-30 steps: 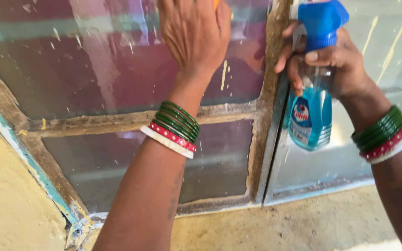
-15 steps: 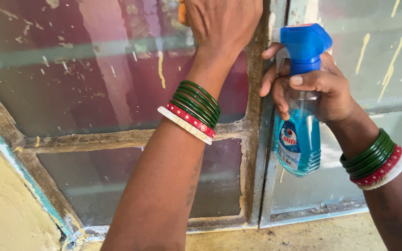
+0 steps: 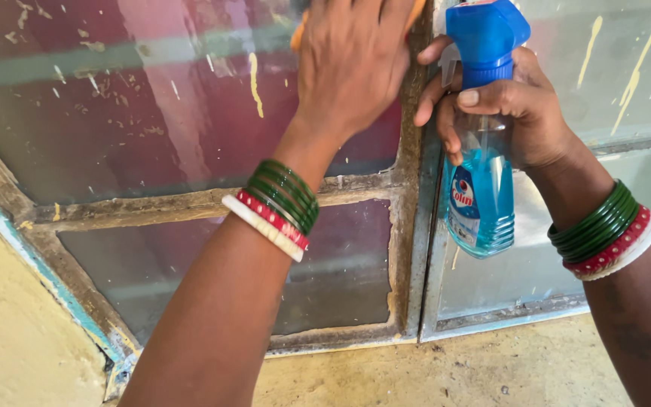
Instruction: The person cleans a window by spraying liquid from a bottle onto the glass and wiping it with a cloth.
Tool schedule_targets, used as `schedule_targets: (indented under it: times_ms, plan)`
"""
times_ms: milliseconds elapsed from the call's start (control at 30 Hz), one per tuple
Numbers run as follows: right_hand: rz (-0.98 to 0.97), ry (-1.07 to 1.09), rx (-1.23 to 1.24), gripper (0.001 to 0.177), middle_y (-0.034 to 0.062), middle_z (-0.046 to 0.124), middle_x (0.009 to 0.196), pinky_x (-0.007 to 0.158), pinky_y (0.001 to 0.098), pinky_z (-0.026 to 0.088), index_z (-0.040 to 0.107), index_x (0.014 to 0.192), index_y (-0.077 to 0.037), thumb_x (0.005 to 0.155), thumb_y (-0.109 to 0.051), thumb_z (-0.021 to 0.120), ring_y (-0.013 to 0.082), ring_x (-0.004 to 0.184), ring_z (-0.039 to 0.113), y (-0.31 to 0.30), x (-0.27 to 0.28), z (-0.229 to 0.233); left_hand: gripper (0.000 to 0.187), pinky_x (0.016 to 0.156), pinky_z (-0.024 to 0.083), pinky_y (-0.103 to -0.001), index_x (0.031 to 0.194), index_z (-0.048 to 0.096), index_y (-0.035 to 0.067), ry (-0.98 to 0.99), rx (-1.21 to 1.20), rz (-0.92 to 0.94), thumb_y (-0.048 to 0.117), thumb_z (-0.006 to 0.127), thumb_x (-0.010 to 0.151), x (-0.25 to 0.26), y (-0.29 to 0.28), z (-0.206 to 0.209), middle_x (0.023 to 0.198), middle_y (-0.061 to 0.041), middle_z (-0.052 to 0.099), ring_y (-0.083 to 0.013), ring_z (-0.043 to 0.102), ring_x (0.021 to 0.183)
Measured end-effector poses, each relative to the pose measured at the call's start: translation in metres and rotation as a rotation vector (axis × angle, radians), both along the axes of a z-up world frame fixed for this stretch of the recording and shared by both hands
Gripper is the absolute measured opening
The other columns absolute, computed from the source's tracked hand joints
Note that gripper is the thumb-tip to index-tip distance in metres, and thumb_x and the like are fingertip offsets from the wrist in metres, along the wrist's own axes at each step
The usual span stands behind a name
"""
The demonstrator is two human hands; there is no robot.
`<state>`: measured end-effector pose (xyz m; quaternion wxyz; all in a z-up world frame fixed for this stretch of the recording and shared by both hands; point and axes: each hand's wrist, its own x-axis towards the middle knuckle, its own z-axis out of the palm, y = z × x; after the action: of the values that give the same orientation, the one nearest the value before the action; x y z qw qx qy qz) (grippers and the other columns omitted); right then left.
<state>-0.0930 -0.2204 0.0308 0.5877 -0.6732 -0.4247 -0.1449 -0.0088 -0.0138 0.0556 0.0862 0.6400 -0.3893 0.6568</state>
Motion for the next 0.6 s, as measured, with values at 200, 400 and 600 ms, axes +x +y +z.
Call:
schedule_targets:
  times_ms: [200, 400, 600]
  plan:
    - [-0.02, -0.018, -0.021, 0.061, 0.0287, 0.066, 0.101, 0.059, 0.0388, 0.055, 0.048, 0.14, 0.004, 0.082, -0.016, 0.054, 0.0254, 0.062, 0.061, 0.001, -0.001, -0.001, 0.058, 0.129, 0.03, -0.052, 0.153, 0.052, 0.005, -0.104, 0.156, 0.044, 0.009, 0.064, 0.096, -0.017, 0.025, -0.053, 0.16, -0.018, 0.039, -0.0395, 0.028, 0.153]
    - [-0.027, -0.028, -0.013, 0.061, 0.0286, 0.066, 0.102, 0.059, 0.0391, 0.055, 0.048, 0.141, 0.004, 0.083, -0.015, 0.053, 0.0262, 0.063, 0.062, 0.002, 0.001, -0.002, 0.047, 0.129, 0.039, -0.047, 0.147, 0.056, 0.011, -0.156, 0.374, 0.066, 0.014, 0.067, 0.101, -0.022, 0.06, -0.046, 0.161, -0.014, 0.041, -0.0372, 0.031, 0.156]
    - [-0.033, 0.002, 0.012, 0.064, 0.0286, 0.066, 0.101, 0.056, 0.0385, 0.055, 0.048, 0.141, 0.004, 0.08, -0.015, 0.054, 0.0254, 0.061, 0.061, 0.003, 0.002, -0.002, 0.034, 0.083, 0.051, -0.047, 0.121, 0.069, 0.01, -0.127, 0.101, -0.079, 0.018, 0.07, 0.088, -0.025, 0.044, 0.024, 0.108, -0.015, 0.065, -0.0349, 0.06, 0.102]
